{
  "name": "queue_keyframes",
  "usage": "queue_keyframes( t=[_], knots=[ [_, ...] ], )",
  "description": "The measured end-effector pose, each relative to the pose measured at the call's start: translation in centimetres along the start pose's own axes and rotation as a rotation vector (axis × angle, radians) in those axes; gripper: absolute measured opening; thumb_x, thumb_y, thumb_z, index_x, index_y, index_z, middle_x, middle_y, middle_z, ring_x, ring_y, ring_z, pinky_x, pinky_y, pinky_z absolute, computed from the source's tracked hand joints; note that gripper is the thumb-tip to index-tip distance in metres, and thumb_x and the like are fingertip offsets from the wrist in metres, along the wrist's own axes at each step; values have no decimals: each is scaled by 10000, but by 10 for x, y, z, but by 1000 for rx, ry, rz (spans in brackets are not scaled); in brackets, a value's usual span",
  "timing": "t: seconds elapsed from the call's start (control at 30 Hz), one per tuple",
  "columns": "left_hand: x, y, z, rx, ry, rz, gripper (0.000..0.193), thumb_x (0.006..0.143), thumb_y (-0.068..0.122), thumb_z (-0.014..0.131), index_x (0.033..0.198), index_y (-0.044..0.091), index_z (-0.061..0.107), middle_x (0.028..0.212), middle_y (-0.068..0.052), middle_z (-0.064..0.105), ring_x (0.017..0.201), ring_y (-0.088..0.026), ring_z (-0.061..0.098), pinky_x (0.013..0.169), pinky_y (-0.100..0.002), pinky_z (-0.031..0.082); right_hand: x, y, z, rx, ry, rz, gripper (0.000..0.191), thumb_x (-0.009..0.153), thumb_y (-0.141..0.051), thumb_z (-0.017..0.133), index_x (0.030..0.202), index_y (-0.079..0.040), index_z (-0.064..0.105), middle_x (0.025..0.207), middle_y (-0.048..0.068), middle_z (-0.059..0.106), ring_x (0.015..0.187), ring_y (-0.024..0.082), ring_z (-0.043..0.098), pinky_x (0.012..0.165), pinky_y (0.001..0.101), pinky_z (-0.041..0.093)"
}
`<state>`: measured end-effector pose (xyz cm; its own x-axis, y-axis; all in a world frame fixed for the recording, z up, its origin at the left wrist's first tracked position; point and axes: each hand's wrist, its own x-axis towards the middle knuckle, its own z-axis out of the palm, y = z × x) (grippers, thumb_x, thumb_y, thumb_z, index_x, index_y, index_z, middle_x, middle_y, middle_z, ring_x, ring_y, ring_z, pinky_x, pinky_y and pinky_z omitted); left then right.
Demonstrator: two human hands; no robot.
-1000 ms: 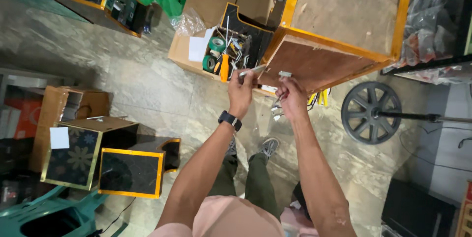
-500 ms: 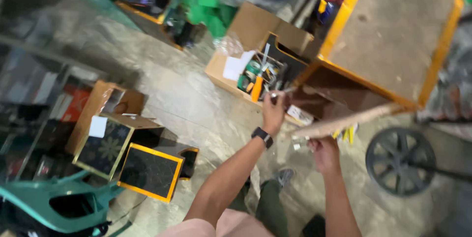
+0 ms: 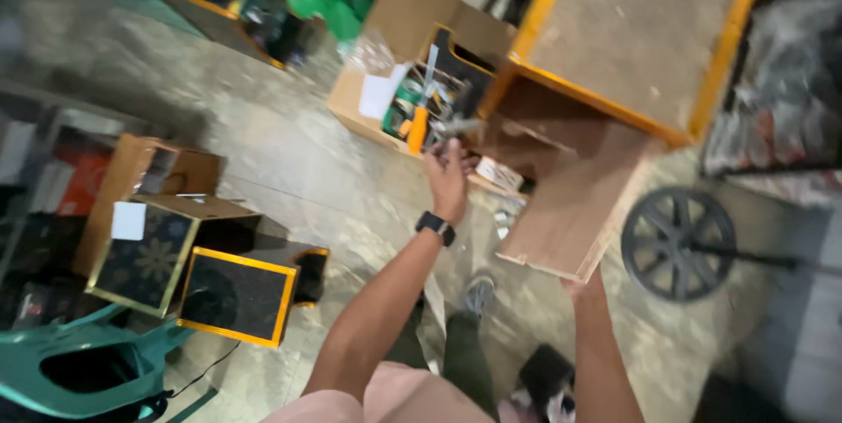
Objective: The person walks to a wooden cabinet with orange trim, opens its front panel, and works inside it, handling wires, a power strip, and small components. They use a screwdriver to fasten parts inside the cabinet and place a small white speaker-like device on the box before continuing to work on the internal wiring.
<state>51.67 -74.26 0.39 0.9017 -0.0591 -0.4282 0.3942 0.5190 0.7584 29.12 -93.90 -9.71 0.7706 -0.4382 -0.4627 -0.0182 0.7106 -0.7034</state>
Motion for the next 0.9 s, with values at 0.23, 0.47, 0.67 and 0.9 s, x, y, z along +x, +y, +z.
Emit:
queue_keyframes(
  t=[0.23,0.47,0.67,0.9],
  knots=[
    [-22,-61,-24,96,-36,-34,319,1059,286,601,1193,21,485,904,-87,630,760,-160,634,663,-306,543,-20,-34,-50,-544,9,-371,467,1067,-337,539,1470,-130,427,1371,54,515,1185,247,523,925,447,475],
    [-23,-77,-22,177,1,-469,315,1014,275,572,1231,67,477,1060,-103,668,940,-231,739,790,-359,594,-34,-16,-76,-7,295,105,247,1004,-292,590,1165,-115,529,990,16,494,823,180,462,669,370,405],
    [-20,-79,-17,104,-18,-597,348,992,271,483,1298,111,519,1141,-96,687,1096,-273,697,906,-394,568,-40,52,-21,-70,261,684,159,949,-254,633,903,-102,616,663,-16,475,512,122,409,450,304,344],
    [1,-90,-11,-225,-54,-597,232,1039,305,513,1181,132,573,995,-37,628,851,-179,602,743,-320,490,54,20,96,128,-21,295,269,1006,-346,636,1091,-99,697,762,5,632,484,98,436,471,274,360]
  ],
)
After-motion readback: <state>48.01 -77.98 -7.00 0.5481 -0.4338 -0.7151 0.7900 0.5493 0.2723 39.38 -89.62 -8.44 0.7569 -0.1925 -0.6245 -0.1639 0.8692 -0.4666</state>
